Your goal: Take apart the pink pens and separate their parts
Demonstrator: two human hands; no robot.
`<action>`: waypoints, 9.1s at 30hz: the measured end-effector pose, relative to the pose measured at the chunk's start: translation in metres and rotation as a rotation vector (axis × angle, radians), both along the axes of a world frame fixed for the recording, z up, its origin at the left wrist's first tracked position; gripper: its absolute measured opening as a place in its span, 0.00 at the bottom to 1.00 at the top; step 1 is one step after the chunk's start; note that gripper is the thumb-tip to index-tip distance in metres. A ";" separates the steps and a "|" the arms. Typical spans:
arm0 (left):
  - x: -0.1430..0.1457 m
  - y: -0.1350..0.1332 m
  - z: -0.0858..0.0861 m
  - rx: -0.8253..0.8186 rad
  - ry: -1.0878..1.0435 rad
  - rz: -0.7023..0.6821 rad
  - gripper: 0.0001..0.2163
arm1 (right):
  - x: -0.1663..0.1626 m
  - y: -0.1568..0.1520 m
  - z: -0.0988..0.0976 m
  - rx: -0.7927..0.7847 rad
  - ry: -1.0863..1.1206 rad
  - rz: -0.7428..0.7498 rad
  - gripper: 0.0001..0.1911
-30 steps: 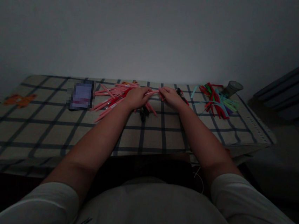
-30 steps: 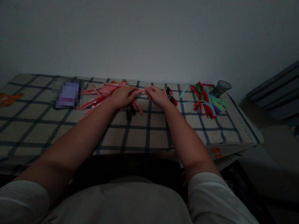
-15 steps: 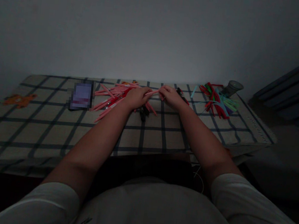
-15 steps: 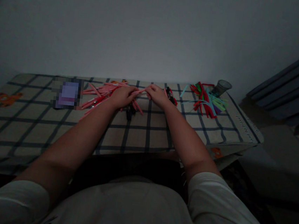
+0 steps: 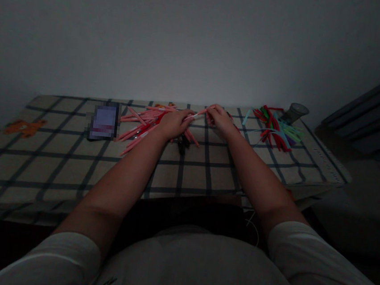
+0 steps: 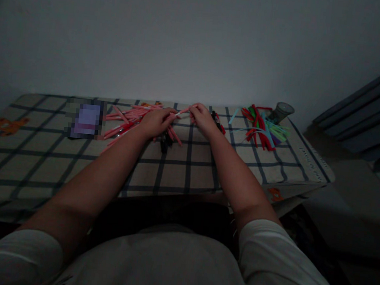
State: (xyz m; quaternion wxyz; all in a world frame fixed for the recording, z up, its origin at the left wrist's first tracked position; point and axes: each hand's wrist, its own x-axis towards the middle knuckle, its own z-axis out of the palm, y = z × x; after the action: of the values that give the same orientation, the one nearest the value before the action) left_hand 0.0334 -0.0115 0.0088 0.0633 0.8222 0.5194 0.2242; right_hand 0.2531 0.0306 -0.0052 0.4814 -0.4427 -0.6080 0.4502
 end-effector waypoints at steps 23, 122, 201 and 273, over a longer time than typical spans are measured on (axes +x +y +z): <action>0.000 0.000 -0.001 0.006 -0.055 0.005 0.20 | 0.004 -0.005 0.014 0.112 -0.005 -0.154 0.25; 0.000 -0.007 0.007 0.018 0.022 0.005 0.26 | 0.009 0.005 0.003 0.210 -0.058 -0.199 0.25; 0.000 0.001 0.003 -0.058 0.151 -0.049 0.25 | 0.017 0.005 -0.009 0.506 -0.631 0.068 0.07; 0.002 -0.005 0.009 -0.072 0.137 0.020 0.22 | 0.023 -0.007 0.003 0.309 -1.202 -0.194 0.18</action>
State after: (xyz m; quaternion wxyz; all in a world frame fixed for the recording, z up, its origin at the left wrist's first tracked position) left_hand 0.0358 -0.0168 0.0180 0.0551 0.8275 0.5385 0.1493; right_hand 0.2761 0.0240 -0.0018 0.1526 -0.5968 -0.7876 -0.0163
